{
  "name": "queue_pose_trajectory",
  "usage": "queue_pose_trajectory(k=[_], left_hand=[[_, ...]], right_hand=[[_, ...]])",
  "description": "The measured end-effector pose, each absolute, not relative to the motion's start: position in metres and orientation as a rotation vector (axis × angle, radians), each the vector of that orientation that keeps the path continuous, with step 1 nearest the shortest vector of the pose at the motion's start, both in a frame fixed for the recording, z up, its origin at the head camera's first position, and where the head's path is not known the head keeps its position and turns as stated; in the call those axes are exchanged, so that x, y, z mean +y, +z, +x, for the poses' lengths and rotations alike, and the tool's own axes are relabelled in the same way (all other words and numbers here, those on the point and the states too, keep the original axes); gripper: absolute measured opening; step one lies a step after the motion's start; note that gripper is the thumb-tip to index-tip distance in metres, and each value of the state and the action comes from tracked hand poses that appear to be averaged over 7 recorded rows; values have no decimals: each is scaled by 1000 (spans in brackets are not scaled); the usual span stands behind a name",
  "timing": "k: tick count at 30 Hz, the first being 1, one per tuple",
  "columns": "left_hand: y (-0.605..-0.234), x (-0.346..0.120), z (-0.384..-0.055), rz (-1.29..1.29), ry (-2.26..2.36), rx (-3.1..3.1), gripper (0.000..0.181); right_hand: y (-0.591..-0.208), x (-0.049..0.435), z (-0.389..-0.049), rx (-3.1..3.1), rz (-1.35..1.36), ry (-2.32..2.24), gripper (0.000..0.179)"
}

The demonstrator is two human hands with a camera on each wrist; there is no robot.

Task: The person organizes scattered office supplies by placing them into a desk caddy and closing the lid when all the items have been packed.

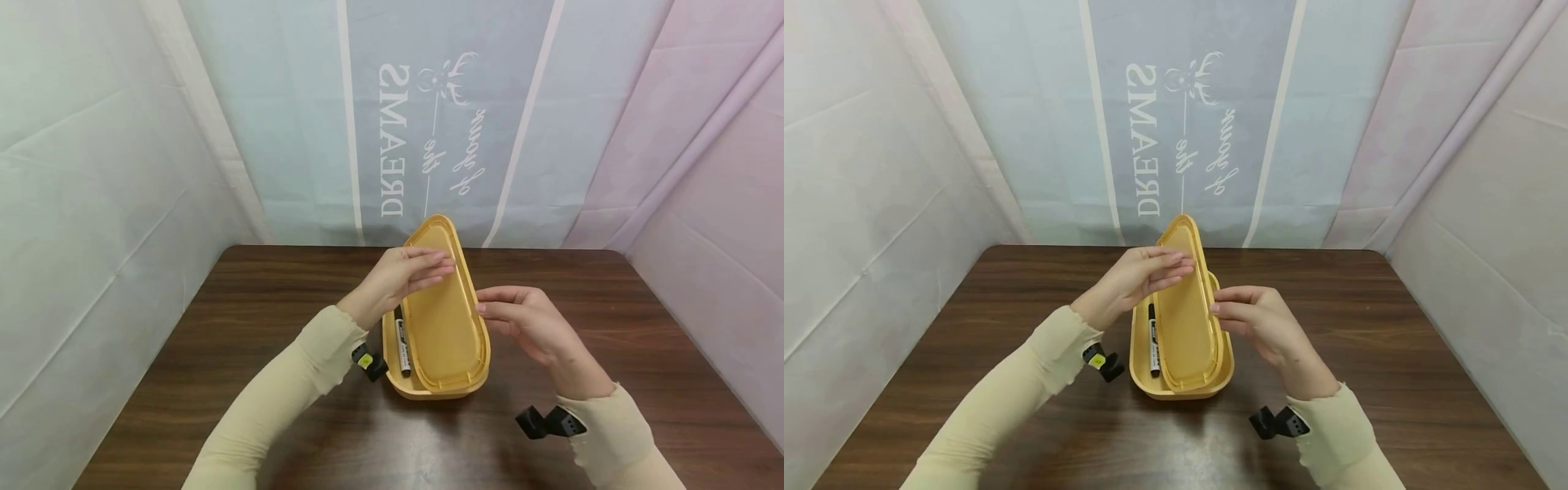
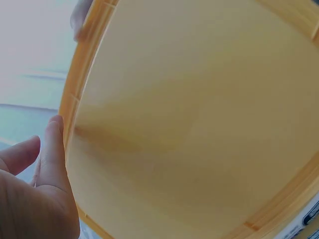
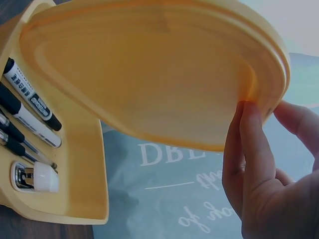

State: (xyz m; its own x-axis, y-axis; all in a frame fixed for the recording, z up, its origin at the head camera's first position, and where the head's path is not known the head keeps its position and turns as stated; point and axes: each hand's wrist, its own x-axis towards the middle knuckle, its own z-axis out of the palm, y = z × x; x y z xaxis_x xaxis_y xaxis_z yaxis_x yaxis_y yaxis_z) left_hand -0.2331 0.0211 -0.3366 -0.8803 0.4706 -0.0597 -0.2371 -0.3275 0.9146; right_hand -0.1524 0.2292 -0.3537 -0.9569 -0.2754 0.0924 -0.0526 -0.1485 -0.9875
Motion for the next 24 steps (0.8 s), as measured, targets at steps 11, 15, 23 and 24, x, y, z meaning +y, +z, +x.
queue_pose_trajectory(k=[11,15,23,24], left_hand=[[-324,27,-240,181,2209,1585,25],[-322,27,-241,167,2203,1637,24],[-317,27,-243,196,2175,1739,22],[-317,26,-243,188,2171,1747,21]], right_hand=[[-340,216,-152,2291,-241,-2018,39],[-337,211,-152,2391,-255,-1930,37],[-334,203,-154,2496,-251,-1849,32],[-334,202,-154,2502,-248,-1838,32]])
